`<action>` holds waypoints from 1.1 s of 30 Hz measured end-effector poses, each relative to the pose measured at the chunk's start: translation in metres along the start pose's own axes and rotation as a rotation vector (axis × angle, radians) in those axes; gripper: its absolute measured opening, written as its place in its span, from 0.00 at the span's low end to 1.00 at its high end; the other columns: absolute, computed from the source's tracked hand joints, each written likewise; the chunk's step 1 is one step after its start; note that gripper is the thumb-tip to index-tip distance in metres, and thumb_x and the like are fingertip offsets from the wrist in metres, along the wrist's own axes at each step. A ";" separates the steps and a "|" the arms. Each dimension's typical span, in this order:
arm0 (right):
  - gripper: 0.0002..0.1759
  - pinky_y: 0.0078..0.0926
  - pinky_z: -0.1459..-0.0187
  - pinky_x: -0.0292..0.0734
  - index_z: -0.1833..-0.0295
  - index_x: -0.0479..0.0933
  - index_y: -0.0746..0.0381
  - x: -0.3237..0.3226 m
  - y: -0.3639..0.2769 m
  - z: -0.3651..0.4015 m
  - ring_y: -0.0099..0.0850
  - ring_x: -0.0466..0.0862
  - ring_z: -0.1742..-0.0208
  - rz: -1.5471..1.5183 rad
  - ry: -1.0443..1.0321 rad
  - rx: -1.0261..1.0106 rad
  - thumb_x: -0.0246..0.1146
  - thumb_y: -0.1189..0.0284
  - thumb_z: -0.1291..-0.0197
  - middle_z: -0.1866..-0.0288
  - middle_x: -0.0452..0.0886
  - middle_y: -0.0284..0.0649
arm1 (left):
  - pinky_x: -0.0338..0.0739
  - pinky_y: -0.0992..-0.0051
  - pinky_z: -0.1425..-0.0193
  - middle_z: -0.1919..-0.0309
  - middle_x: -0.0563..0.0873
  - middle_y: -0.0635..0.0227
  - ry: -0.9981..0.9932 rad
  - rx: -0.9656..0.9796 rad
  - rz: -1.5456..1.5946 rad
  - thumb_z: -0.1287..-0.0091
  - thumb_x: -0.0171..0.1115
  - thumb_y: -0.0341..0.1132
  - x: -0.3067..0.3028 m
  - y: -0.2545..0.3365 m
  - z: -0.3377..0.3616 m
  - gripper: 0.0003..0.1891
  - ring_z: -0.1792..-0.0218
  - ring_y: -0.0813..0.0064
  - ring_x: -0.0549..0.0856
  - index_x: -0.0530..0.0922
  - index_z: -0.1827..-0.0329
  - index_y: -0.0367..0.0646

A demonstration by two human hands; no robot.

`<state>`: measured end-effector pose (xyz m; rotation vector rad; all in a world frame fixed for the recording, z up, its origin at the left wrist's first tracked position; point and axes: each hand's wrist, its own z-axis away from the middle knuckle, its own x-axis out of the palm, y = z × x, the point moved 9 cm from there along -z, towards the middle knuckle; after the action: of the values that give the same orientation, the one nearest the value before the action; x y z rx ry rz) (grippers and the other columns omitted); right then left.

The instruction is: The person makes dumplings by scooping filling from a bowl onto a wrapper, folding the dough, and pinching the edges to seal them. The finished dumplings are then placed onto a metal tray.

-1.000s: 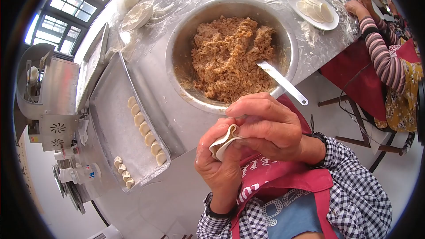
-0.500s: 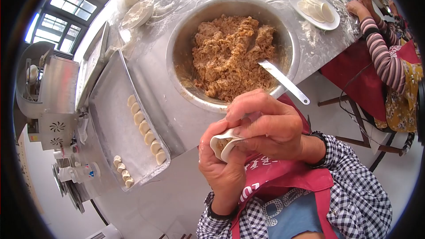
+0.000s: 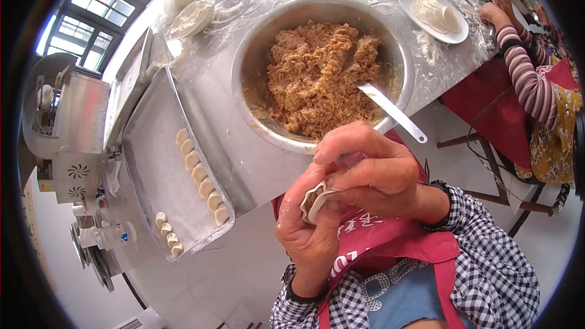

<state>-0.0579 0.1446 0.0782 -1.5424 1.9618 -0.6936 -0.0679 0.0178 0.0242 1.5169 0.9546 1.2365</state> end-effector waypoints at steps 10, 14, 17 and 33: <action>0.11 0.31 0.55 0.77 0.67 0.77 0.65 0.000 0.004 -0.006 0.40 0.79 0.53 -0.019 0.017 0.077 0.71 0.74 0.56 0.52 0.76 0.51 | 0.75 0.73 0.44 0.48 0.77 0.55 -0.080 -0.088 0.115 0.39 0.62 0.29 0.006 -0.004 -0.002 0.23 0.48 0.68 0.78 0.67 0.42 0.33; 0.10 0.32 0.55 0.77 0.68 0.77 0.64 0.003 0.012 0.004 0.39 0.79 0.53 -0.141 -0.037 0.042 0.71 0.74 0.55 0.54 0.77 0.50 | 0.73 0.76 0.45 0.50 0.78 0.60 -0.096 -0.126 0.181 0.38 0.57 0.23 0.008 -0.006 -0.003 0.20 0.49 0.73 0.78 0.68 0.42 0.33; 0.08 0.29 0.56 0.76 0.70 0.77 0.64 0.002 0.009 0.004 0.36 0.79 0.53 -0.080 -0.020 0.025 0.70 0.76 0.56 0.54 0.77 0.47 | 0.73 0.76 0.44 0.49 0.78 0.59 -0.054 -0.133 0.207 0.38 0.60 0.25 0.005 -0.010 -0.005 0.20 0.49 0.73 0.78 0.68 0.43 0.33; 0.09 0.29 0.55 0.76 0.71 0.78 0.63 0.000 0.009 -0.002 0.36 0.79 0.52 0.023 -0.010 0.120 0.70 0.76 0.59 0.53 0.78 0.43 | 0.71 0.78 0.43 0.47 0.77 0.59 -0.122 -0.110 0.072 0.37 0.58 0.24 0.006 -0.007 -0.003 0.20 0.47 0.74 0.77 0.69 0.41 0.31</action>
<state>-0.0657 0.1470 0.0733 -1.4464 1.8916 -0.7782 -0.0696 0.0257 0.0187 1.5319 0.7461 1.2130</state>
